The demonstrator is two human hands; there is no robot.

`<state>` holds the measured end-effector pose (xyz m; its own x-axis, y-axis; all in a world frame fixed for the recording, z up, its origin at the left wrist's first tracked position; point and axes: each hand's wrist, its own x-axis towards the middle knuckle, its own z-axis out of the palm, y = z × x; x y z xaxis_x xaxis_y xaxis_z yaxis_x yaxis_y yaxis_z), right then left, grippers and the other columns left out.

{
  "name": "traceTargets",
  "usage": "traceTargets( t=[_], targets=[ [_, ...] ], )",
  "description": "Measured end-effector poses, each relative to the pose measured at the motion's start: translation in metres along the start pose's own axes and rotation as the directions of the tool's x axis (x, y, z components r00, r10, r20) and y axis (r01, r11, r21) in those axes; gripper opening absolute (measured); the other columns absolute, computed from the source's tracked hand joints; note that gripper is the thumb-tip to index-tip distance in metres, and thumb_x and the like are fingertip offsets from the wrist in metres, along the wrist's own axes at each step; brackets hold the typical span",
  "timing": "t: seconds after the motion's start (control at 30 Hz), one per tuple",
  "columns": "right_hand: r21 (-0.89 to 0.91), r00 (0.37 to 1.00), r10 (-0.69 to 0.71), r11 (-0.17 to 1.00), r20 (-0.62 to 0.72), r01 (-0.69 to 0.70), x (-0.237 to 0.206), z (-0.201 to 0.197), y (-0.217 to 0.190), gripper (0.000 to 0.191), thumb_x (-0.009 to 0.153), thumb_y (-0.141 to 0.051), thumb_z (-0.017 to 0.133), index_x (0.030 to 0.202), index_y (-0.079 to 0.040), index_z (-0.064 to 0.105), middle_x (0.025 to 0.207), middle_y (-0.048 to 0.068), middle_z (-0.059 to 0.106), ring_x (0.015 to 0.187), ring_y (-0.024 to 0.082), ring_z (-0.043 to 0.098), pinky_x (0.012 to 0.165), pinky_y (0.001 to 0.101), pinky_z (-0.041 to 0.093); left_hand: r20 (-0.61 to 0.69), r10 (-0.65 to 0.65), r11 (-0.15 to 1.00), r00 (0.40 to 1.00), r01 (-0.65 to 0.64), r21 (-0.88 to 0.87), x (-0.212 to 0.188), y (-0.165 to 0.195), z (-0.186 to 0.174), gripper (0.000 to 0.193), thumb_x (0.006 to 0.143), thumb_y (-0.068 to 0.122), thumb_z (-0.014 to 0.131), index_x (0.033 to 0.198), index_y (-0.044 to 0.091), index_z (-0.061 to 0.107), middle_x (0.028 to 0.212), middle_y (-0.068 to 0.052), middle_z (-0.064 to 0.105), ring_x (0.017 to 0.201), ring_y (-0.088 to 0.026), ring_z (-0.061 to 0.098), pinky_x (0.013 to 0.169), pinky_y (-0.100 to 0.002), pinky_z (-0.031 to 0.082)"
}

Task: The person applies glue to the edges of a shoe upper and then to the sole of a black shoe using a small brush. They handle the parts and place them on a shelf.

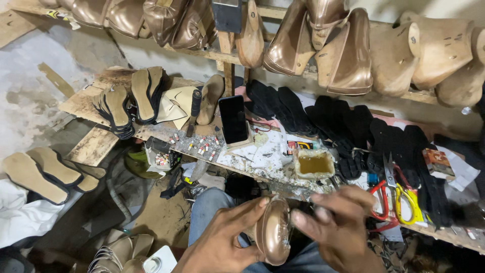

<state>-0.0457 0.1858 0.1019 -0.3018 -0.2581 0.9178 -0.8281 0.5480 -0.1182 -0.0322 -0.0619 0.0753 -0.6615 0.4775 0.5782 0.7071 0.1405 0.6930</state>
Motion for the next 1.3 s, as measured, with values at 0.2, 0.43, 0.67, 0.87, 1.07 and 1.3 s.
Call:
traceTargets(
  t=[0.2,0.43,0.67,0.87,1.07,1.3],
  targets=[
    [0.010,0.993,-0.030,1.000,0.112,0.029,-0.011,-0.004,0.005,0.061,0.086,0.010,0.067,0.119,-0.042,0.071,0.121,-0.006,0.058,0.112,0.019,0.042,0.093,0.0326,0.042,0.110,-0.044,0.999,0.993,0.042,0.024,0.007,0.006,-0.011,0.107,0.072,0.032,0.095,0.158,0.002,0.038,0.147,-0.030,0.059,0.130,-0.044,0.066,0.107,-0.043,0.055],
    [0.028,0.937,0.286,0.954,0.201,-0.298,-0.003,-0.009,0.000,0.065,0.081,0.016,0.059,0.131,-0.026,0.067,0.124,0.006,0.056,0.118,0.026,0.043,0.103,0.0392,0.038,0.361,-0.364,0.870,0.859,0.452,-0.198,0.015,0.006,-0.029,0.113,0.079,0.058,0.078,0.164,0.000,0.031,0.113,-0.019,0.081,0.102,-0.024,0.081,0.096,-0.028,0.059],
    [-0.194,0.992,0.051,0.981,0.114,-0.028,-0.009,-0.003,0.013,0.063,0.088,0.015,0.063,0.119,-0.039,0.073,0.119,-0.003,0.054,0.114,0.024,0.039,0.098,0.0340,0.038,0.346,-0.207,0.882,0.915,0.328,-0.338,0.012,0.005,-0.034,0.107,0.088,0.054,0.075,0.162,-0.010,0.032,0.151,-0.022,0.062,0.137,-0.026,0.066,0.117,-0.029,0.045],
    [-0.210,0.980,0.086,0.976,0.177,-0.047,-0.007,-0.005,0.016,0.065,0.083,0.017,0.065,0.116,-0.038,0.075,0.117,-0.004,0.055,0.112,0.024,0.039,0.094,0.0363,0.040,0.395,-0.262,0.737,0.881,0.446,-0.507,0.007,-0.003,-0.031,0.108,0.086,0.052,0.076,0.160,-0.010,0.027,0.160,-0.024,0.050,0.146,-0.026,0.053,0.123,-0.032,0.037],
    [-0.183,0.967,0.105,0.981,0.233,-0.062,-0.008,-0.001,0.011,0.063,0.082,0.012,0.070,0.120,-0.038,0.075,0.117,-0.006,0.056,0.111,0.021,0.039,0.094,0.0353,0.036,0.377,-0.310,0.720,0.873,0.474,-0.506,0.005,-0.007,-0.030,0.106,0.085,0.054,0.070,0.161,-0.009,0.029,0.161,-0.024,0.048,0.145,-0.027,0.052,0.119,-0.033,0.038],
    [-0.195,0.962,0.072,0.981,0.262,-0.020,-0.015,0.007,0.002,0.047,0.092,-0.009,0.065,0.125,-0.041,0.073,0.120,-0.008,0.056,0.113,0.022,0.039,0.101,0.0362,0.033,0.387,-0.304,0.721,0.871,0.475,-0.504,-0.002,-0.026,-0.028,0.099,0.093,0.058,0.062,0.161,-0.006,0.030,0.158,-0.022,0.051,0.142,-0.025,0.052,0.118,-0.031,0.039]
  ],
)
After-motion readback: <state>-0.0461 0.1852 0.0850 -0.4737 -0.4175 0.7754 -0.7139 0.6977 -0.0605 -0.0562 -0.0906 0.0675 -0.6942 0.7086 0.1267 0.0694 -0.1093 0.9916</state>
